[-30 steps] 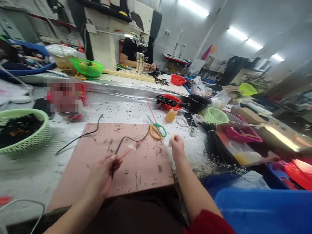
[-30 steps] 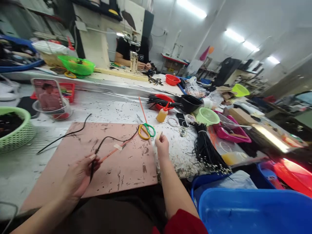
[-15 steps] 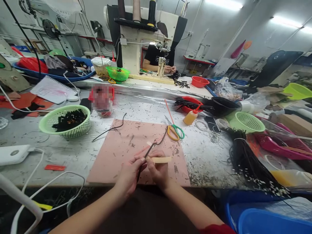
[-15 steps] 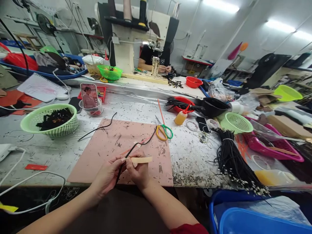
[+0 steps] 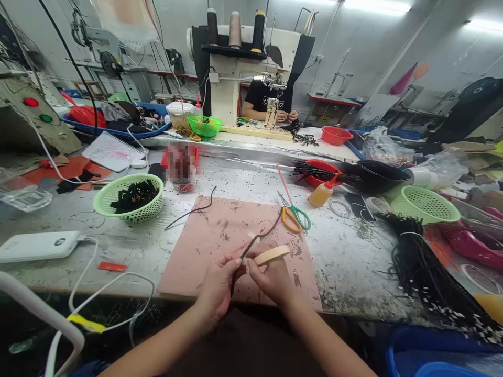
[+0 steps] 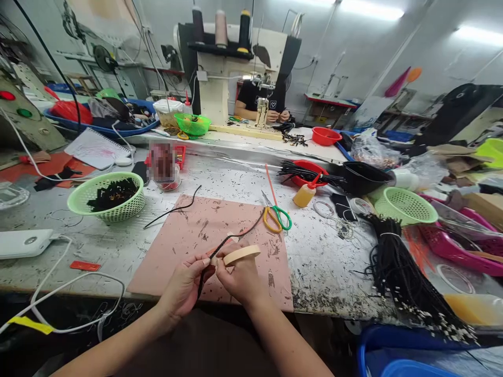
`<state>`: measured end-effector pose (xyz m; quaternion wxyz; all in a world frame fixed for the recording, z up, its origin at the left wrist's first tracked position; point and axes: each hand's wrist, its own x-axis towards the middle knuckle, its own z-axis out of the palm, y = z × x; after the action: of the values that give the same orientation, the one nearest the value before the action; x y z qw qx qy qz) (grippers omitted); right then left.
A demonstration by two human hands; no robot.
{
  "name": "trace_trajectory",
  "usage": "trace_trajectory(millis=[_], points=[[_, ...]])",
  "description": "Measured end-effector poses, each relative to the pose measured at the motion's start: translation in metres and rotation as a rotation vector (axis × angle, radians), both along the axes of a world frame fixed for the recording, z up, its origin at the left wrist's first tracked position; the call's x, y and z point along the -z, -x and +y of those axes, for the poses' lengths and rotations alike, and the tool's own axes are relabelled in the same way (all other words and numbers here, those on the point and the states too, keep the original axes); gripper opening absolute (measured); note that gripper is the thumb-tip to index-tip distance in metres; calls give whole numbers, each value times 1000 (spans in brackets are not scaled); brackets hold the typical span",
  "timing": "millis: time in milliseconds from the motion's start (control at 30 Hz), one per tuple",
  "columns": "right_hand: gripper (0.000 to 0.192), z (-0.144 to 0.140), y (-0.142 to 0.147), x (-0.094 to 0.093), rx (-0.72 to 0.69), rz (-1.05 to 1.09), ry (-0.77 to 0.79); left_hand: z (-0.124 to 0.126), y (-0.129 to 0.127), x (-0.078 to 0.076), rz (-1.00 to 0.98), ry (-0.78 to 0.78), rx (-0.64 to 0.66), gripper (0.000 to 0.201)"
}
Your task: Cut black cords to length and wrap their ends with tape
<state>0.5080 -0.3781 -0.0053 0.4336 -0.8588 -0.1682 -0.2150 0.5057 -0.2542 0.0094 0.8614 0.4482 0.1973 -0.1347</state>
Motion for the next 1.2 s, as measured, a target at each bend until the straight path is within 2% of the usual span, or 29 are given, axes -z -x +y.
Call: trace_trajectory(millis=[133, 233, 333, 433, 533, 633, 700, 800, 967, 1200], points=[[18, 1, -1, 1, -141, 45, -95, 1, 0, 1, -23, -25, 15, 10], [12, -1, -2, 0, -136, 68, -134, 2, 1, 1, -47, -14, 31, 10], [4, -3, -2, -4, -132, 208, -233, 3, 1, 1, -51, -13, 40, 11], [5, -2, 0, -7, -93, 389, -410, 3, 0, 1, -21, -4, 4, 11], [9, 3, 3, -5, 4, 554, -674, 4, -1, 2, 0, 13, -42, 11], [15, 12, 6, -2, 24, 696, -919, 4, -1, 4, -10, 0, -39, 10], [18, 17, 6, -1, 29, 732, -1004, 4, -1, 4, -23, -12, -21, 10], [19, 21, 5, -2, 59, 728, -1031, 4, -1, 3, -41, -24, 9, 9], [18, 20, 3, 0, 83, 720, -982, 5, -1, 2, -85, -90, 49, 10], [16, 12, 2, -7, 69, 714, -782, 14, -2, 4, -269, -354, 133, 9]])
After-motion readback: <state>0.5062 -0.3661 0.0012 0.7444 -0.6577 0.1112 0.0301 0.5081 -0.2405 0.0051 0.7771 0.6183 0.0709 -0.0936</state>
